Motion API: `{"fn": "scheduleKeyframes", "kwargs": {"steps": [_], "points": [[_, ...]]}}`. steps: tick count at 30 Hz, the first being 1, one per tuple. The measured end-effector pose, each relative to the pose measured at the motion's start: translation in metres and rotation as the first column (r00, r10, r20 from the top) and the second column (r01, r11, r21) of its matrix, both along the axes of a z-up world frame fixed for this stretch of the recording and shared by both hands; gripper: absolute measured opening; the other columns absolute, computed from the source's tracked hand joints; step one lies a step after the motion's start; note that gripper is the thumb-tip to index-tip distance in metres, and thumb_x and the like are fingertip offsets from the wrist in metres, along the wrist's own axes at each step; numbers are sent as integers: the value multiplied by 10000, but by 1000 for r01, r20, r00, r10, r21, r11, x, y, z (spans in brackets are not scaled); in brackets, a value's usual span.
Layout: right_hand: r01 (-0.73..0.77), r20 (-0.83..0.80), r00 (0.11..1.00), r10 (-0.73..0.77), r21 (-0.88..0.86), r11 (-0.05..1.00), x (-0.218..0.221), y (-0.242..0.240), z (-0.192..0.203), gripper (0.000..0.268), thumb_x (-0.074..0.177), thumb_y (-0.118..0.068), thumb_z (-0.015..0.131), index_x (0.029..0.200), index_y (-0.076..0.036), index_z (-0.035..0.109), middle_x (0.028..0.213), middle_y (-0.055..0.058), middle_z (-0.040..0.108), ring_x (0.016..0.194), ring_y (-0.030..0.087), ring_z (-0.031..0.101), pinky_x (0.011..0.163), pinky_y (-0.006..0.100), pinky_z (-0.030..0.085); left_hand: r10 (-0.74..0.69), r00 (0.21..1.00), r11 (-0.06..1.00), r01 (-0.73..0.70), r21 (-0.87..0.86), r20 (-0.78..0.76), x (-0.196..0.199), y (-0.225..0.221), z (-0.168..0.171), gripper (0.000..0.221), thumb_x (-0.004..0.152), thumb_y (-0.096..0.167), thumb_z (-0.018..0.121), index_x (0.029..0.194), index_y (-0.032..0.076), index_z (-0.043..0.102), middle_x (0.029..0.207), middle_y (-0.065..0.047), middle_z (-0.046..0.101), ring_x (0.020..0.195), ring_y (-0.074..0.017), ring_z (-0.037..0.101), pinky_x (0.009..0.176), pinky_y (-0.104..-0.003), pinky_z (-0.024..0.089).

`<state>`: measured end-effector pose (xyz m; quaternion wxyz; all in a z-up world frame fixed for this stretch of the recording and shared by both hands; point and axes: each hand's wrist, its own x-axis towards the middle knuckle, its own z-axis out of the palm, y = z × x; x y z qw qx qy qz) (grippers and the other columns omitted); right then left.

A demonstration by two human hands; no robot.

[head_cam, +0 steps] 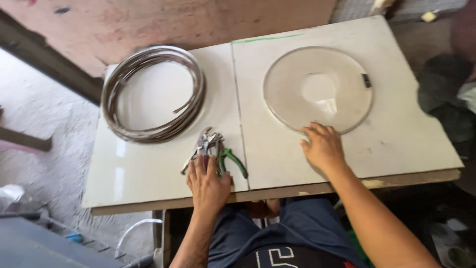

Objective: Repairing a drumhead by prying and adjusting the metal rim with tools

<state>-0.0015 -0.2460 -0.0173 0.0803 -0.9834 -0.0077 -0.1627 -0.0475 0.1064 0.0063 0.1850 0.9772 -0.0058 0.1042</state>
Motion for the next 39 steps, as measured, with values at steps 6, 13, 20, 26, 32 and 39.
{"fn": "scheduleKeyframes", "kwargs": {"steps": [6, 13, 20, 26, 32, 39], "points": [[10, -95, 995, -13, -32, 999, -2, 6, -3, 439, 877, -411, 682, 1238, -179, 777, 1263, 94, 739, 1075, 346, 690, 940, 459, 527, -47, 979, 996, 30, -86, -201, 1, 21, 15, 577, 906, 288, 651, 1460, 145, 574, 1582, -194, 436, 1384, -516, 444, 1078, -644, 411], [-56, -125, 991, 54, -19, 998, -32, 63, 8, 511, 790, -443, 745, 1247, -214, 758, 1221, 64, 713, 1033, 327, 656, 904, 457, 531, -106, 989, 992, 98, -85, -102, 21, 17, -28, 555, 880, 222, 649, 1426, 141, 594, 1576, -190, 439, 1340, -477, 494, 1009, -562, 482], [-104, -196, 975, 105, 15, 994, -52, 95, 7, 633, 810, -473, 733, 1370, -186, 673, 1320, 90, 631, 1088, 340, 598, 937, 498, 496, -247, 969, 942, 233, -241, -27, 41, 39, -21, 516, 814, 135, 714, 1329, 146, 684, 1487, -138, 575, 1340, -383, 554, 1141, -444, 441], [-136, -238, 959, 151, 81, 987, -58, 101, 18, 639, 821, -441, 746, 1386, -156, 656, 1324, 108, 606, 1104, 358, 591, 945, 509, 483, -79, 997, 994, 79, -80, 8, 58, 32, -35, 432, 861, 234, 582, 1275, 195, 695, 1348, -46, 647, 1275, -355, 568, 1042, -481, 461], [-141, -21, 987, 157, 332, 933, -37, 58, 25, 381, 823, -281, 808, 1148, -85, 776, 1120, 162, 743, 984, 422, 699, 875, 495, 547, -103, 989, 993, 96, 71, 107, 80, 3, -66, 366, 838, 420, 668, 1102, 177, 743, 1032, -57, 685, 1066, -324, 630, 865, -437, 508], [289, -216, 942, -256, 138, 947, 25, -75, 32, 523, 920, -449, 733, 1332, -127, 734, 1225, 206, 713, 1091, 441, 693, 890, 536, 559, -154, 928, 987, 133, -86, -339, 109, 7, -49, 374, 834, 424, 669, 1054, 131, 745, 951, -127, 725, 996, -371, 712, 855, -465, 566]]}}
